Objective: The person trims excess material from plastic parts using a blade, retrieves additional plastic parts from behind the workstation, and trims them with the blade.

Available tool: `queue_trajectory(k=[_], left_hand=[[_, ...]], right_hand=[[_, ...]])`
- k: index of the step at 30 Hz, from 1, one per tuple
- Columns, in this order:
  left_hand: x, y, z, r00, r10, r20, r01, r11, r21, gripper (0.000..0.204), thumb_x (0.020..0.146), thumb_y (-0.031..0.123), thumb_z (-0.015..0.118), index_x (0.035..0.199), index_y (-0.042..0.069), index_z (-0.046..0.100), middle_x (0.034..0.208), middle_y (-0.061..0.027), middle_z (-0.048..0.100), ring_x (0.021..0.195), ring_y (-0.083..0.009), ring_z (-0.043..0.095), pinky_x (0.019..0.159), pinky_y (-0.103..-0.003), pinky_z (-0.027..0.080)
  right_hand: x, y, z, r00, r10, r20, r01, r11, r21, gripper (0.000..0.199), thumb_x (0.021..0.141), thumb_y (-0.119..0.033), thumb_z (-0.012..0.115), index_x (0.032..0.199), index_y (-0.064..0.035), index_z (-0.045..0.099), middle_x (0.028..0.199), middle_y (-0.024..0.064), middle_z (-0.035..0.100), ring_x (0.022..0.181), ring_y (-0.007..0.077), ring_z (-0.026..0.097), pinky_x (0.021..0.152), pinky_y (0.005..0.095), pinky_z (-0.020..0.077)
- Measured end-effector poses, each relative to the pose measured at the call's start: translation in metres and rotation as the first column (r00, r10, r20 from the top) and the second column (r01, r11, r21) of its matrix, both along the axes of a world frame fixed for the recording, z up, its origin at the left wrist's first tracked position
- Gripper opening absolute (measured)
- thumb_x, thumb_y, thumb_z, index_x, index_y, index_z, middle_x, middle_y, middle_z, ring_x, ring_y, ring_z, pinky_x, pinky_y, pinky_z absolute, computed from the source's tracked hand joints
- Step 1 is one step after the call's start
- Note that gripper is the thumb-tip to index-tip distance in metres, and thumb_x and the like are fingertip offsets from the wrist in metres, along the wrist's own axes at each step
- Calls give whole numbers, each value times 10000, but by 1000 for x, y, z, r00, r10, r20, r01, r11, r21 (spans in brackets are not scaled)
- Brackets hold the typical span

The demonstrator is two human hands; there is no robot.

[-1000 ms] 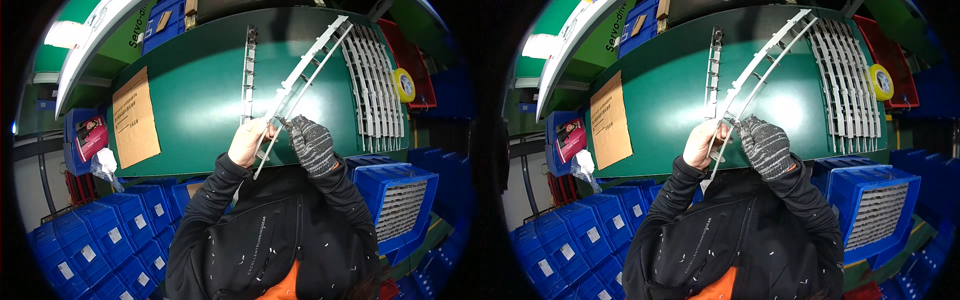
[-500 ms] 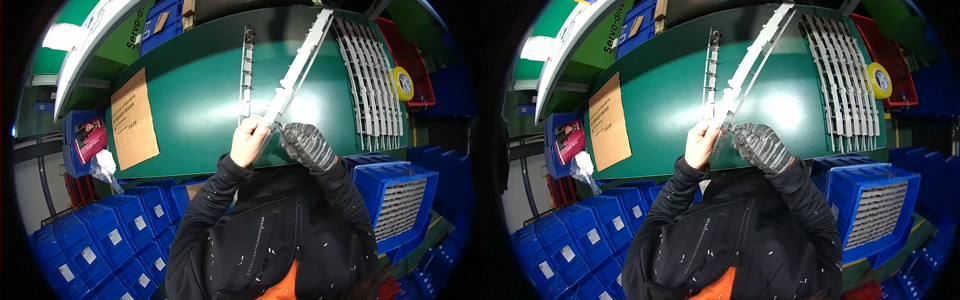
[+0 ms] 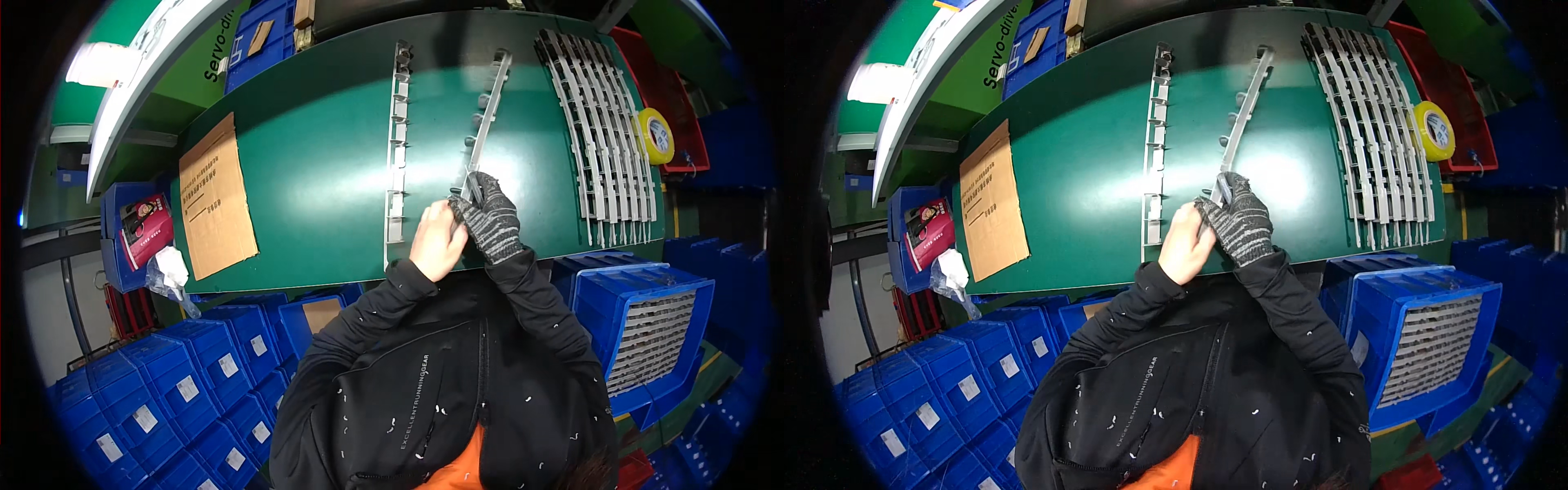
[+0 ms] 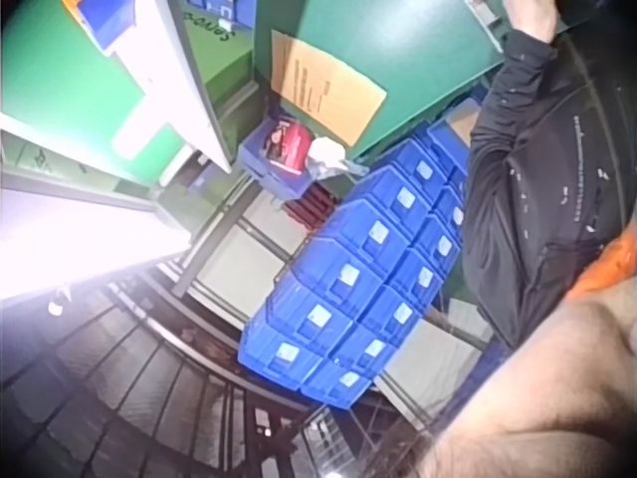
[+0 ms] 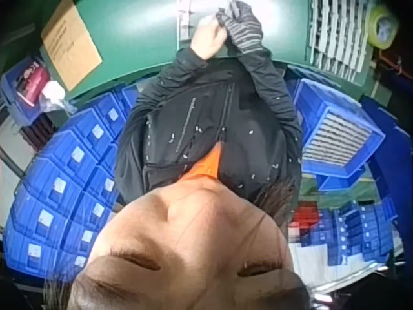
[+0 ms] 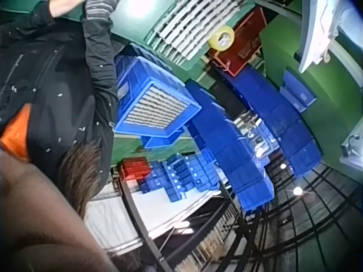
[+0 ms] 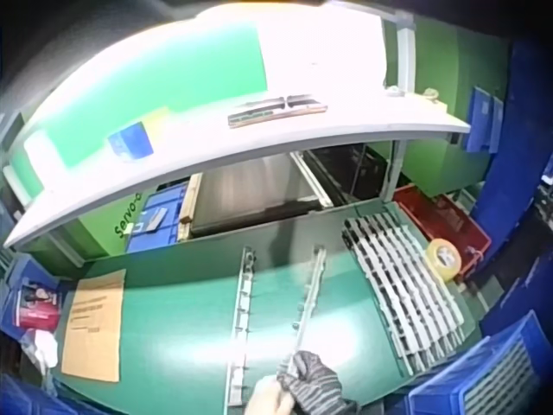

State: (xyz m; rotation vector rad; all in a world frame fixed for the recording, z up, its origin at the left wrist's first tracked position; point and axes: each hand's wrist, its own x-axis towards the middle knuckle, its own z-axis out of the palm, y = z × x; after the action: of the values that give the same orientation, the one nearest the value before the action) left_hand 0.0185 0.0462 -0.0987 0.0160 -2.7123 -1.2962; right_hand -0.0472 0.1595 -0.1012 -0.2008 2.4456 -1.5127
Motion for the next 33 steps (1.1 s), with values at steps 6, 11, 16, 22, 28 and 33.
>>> queue_trajectory(k=[6, 11, 16, 22, 28, 33], left_hand=[[1, -45, -5, 963, 257, -80, -268, 943, -199, 415, 704, 106, 579, 1087, -18, 476, 1095, -197, 471, 1046, -345, 431, 910, -386, 337], [-5, -97, -63, 937, 347, 43, -317, 893, -319, 368, 674, 34, 563, 1029, -37, 491, 981, -175, 532, 936, -296, 517, 821, -363, 411], [-17, -75, -12, 913, 30, 408, -336, 622, 707, 224, 797, 55, 521, 1011, -1, 487, 899, -83, 589, 803, -142, 585, 670, -266, 493], [-14, -54, 49, 900, -90, 426, -327, 505, 798, 259, 820, 112, 549, 1051, 19, 477, 968, -64, 554, 819, -117, 562, 663, -252, 489], [-1, -39, 51, 894, -148, 422, -318, 454, 832, 302, 826, 134, 541, 1095, 23, 460, 1037, -74, 521, 941, -139, 534, 651, -261, 502], [1, -37, 40, 901, -138, 410, -324, 413, 851, 248, 849, 139, 516, 1070, 38, 470, 1034, -74, 529, 942, -146, 548, 653, -290, 512]], right_hand=[[-10, 21, -31, 999, -25, 34, 17, 973, 229, 389, 738, -204, 583, 1089, -57, 502, 860, 170, 600, 801, 323, 583, 712, 393, 465], [-11, 24, -48, 994, 1, -109, 38, 934, 355, 341, 747, -219, 563, 1046, -57, 546, 868, 175, 605, 800, 330, 581, 714, 412, 462], [-10, 31, -42, 986, 23, 167, 32, 946, -323, 231, 753, -106, 571, 964, -10, 563, 793, 94, 615, 698, 188, 587, 644, 317, 472], [-4, 23, 36, 921, 168, 353, 43, 854, -519, 176, 836, -88, 510, 977, 9, 553, 806, 66, 598, 697, 103, 564, 620, 230, 474], [12, 24, 51, 892, 167, 420, 154, 761, -630, 212, 847, -90, 520, 1028, 19, 539, 858, 58, 599, 721, 96, 560, 629, 220, 474], [15, 28, 41, 897, 150, 417, 162, 764, -624, 213, 843, -87, 528, 1032, 10, 544, 854, 48, 599, 725, 88, 556, 627, 214, 467]])
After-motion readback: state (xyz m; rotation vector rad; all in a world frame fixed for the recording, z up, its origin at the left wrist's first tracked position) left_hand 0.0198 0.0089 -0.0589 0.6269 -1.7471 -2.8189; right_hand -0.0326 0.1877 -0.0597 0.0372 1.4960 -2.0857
